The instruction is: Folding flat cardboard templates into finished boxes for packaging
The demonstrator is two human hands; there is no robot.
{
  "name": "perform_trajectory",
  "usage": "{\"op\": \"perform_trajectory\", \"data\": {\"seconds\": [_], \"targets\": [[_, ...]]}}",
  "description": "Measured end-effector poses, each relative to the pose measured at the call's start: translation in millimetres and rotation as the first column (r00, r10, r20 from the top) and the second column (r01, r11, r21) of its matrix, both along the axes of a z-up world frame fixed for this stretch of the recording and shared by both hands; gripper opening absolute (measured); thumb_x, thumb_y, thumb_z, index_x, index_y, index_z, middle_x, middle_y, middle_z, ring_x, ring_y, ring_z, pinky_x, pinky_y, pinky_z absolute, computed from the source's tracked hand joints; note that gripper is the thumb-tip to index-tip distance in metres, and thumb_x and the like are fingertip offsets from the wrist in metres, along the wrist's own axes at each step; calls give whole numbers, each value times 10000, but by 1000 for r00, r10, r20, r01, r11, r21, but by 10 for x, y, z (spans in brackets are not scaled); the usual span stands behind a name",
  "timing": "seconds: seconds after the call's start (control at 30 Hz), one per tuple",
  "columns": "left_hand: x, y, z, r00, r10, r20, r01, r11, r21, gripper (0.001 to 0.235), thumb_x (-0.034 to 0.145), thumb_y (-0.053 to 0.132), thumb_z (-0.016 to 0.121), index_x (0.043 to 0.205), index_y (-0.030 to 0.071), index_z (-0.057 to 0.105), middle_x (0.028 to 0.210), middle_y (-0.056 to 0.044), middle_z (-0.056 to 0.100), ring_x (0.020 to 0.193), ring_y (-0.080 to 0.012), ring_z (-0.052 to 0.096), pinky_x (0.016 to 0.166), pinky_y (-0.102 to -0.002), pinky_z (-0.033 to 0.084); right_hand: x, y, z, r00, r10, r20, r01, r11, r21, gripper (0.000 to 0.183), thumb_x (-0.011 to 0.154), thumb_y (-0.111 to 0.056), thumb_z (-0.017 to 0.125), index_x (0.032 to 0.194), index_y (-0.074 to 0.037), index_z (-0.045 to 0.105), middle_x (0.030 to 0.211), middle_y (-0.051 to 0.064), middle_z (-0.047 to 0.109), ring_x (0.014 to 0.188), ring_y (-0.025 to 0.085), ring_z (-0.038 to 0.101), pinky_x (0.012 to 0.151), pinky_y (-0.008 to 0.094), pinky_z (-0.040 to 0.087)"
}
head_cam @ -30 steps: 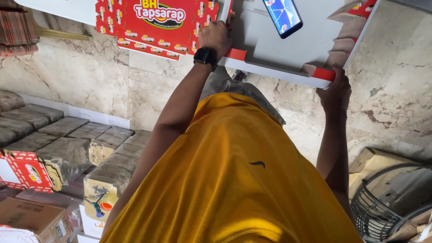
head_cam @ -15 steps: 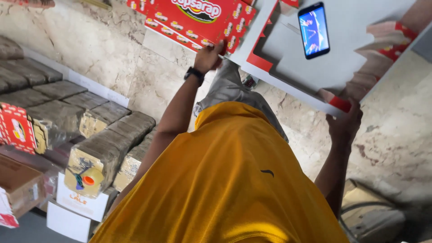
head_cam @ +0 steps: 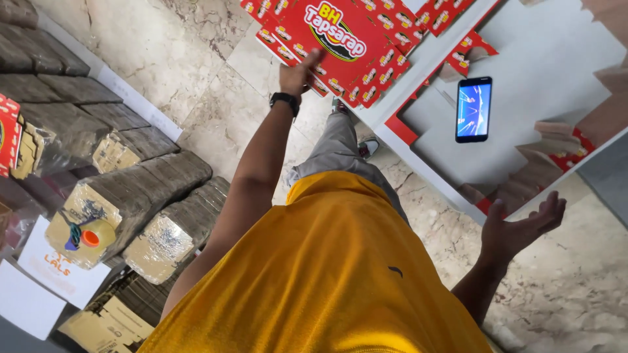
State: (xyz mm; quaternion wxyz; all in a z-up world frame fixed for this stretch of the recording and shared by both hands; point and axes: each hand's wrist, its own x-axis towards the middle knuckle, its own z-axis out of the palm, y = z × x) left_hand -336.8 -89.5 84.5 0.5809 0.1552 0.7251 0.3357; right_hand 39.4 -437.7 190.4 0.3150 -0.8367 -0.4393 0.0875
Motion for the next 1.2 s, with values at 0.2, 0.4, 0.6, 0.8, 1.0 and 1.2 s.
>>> {"op": "perform_trajectory", "data": {"seconds": [0.2, 0.4, 0.6, 0.8, 1.0, 1.2], "targets": [[-70, 99, -975, 963, 21, -270, 1, 997, 81, 421, 731, 363, 799, 1050, 93, 751, 1028, -94, 817, 937, -259, 786, 815, -414, 631, -150, 244, -11, 999, 32, -22, -31, 999, 14, 709, 936, 65, 695, 1546, -5, 340, 1496, 293, 355, 1281, 485, 508, 983, 625, 542], [-96, 59, -898, 978, 31, -208, -32, 999, -3, 663, 883, 558, 469, 1199, 12, 673, 1170, -165, 759, 1055, -321, 736, 900, -453, 599, -338, 173, -294, 996, 33, -78, -36, 999, -38, 574, 948, 70, 674, 1484, 82, 468, 1375, 328, 511, 1160, 441, 616, 929, 512, 581], [385, 62, -454, 887, 460, -34, -460, 878, -131, 615, 922, 530, 447, 1327, 67, 420, 1296, -201, 635, 1089, -379, 686, 802, -543, 619, -434, 246, -266, 989, 17, -146, -36, 991, -131, 520, 973, -11, 658, 1456, 72, 485, 1385, 335, 507, 993, 392, 657, 867, 476, 567], [270, 28, -884, 961, 187, -201, -207, 975, -82, 719, 1043, 607, 317, 1506, 61, 381, 1386, -308, 568, 1289, -468, 589, 1029, -541, 551, -407, 172, -362, 986, -36, -164, 15, 992, -125, 555, 940, -31, 739, 1454, 47, 545, 1333, 347, 509, 1073, 507, 652, 847, 497, 612], [154, 111, -246, 992, 125, 0, -125, 992, 3, 897, 821, 564, 724, 1382, -100, 501, 1241, -327, 620, 1172, -452, 654, 919, -537, 605, -391, 106, -476, 989, -84, -123, 60, 980, -188, 454, 975, -124, 736, 1395, -2, 615, 1281, 249, 634, 1035, 403, 696, 829, 453, 629], [93, 424, 567, 979, 82, -188, -7, 930, 368, 453, 804, 355, 788, 903, -86, 756, 831, -273, 732, 893, -405, 729, 859, -527, 544, -483, 285, -296, 989, -53, -141, 11, 960, -281, 440, 1017, -215, 690, 1418, -50, 618, 1253, 196, 691, 1026, 380, 704, 832, 436, 603]]}}
